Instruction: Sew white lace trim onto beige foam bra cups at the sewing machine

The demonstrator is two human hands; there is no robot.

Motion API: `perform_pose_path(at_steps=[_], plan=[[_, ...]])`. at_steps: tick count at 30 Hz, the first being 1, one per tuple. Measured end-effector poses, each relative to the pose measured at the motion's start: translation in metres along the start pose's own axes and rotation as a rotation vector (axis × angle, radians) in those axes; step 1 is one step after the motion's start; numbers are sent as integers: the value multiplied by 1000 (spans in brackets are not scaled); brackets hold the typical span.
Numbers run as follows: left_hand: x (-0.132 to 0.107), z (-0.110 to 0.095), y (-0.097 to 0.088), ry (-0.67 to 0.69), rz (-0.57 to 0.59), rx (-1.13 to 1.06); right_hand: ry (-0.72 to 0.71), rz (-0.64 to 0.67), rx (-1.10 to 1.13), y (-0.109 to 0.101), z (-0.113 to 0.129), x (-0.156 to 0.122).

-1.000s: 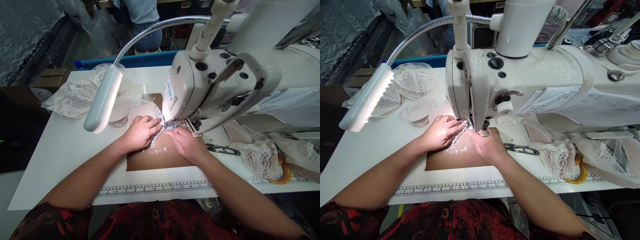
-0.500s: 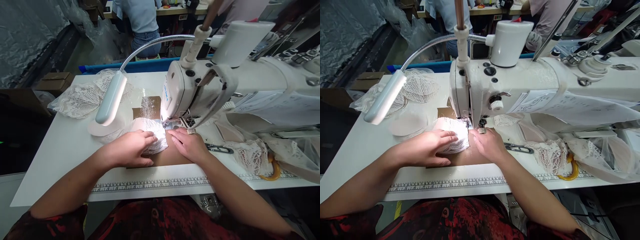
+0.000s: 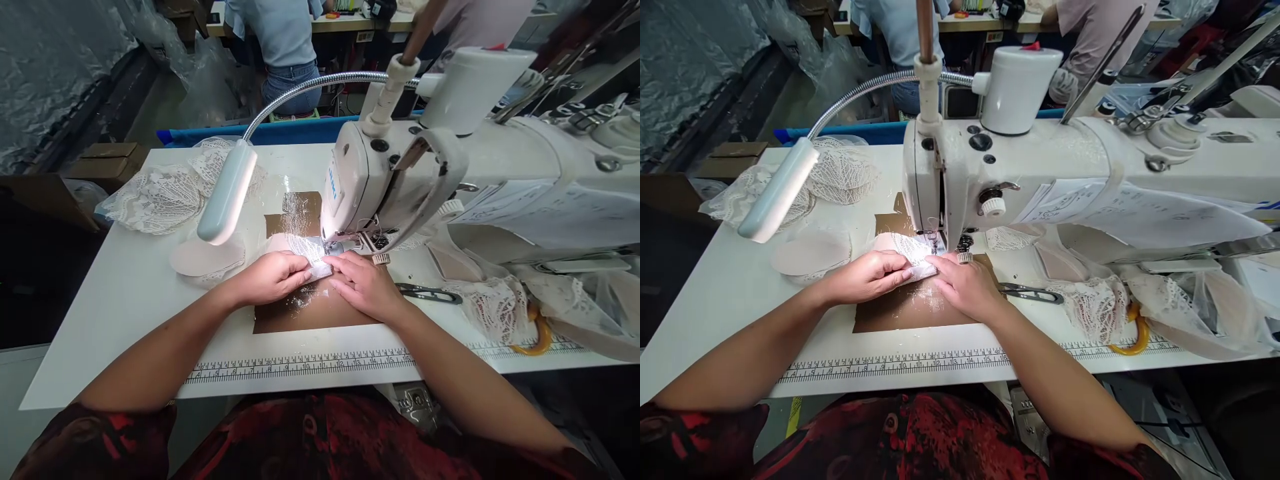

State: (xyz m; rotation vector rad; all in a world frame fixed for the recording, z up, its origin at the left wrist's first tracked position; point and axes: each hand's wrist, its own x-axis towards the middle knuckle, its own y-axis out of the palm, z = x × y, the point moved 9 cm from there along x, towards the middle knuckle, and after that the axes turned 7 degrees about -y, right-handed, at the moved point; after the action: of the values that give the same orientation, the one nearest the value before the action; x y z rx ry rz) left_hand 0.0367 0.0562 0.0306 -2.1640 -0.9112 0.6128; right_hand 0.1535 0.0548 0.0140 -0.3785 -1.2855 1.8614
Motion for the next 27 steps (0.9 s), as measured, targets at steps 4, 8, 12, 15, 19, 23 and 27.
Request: perform_pose_path(at_steps=[4, 8, 12, 15, 19, 23, 27], plan=[[-1, -6, 2, 83, 14, -29, 30, 7, 57, 5, 2, 7], [-2, -10, 7, 128, 43, -64, -26, -29, 124, 1, 6, 5], [-6, -17, 15, 221, 84, 48, -137, -23, 162, -2, 12, -2], [-9, -23, 20, 276, 117, 132, -199, -12, 95, -4, 15, -10], [-9, -24, 16, 259, 65, 156, -263, -15, -50, -8, 21, -18], [-3, -21, 16, 199, -50, 264, -300, -27, -121, -8, 26, -20], [2, -22, 22, 169, -114, 406, -282, -14, -151, -5, 26, -20]])
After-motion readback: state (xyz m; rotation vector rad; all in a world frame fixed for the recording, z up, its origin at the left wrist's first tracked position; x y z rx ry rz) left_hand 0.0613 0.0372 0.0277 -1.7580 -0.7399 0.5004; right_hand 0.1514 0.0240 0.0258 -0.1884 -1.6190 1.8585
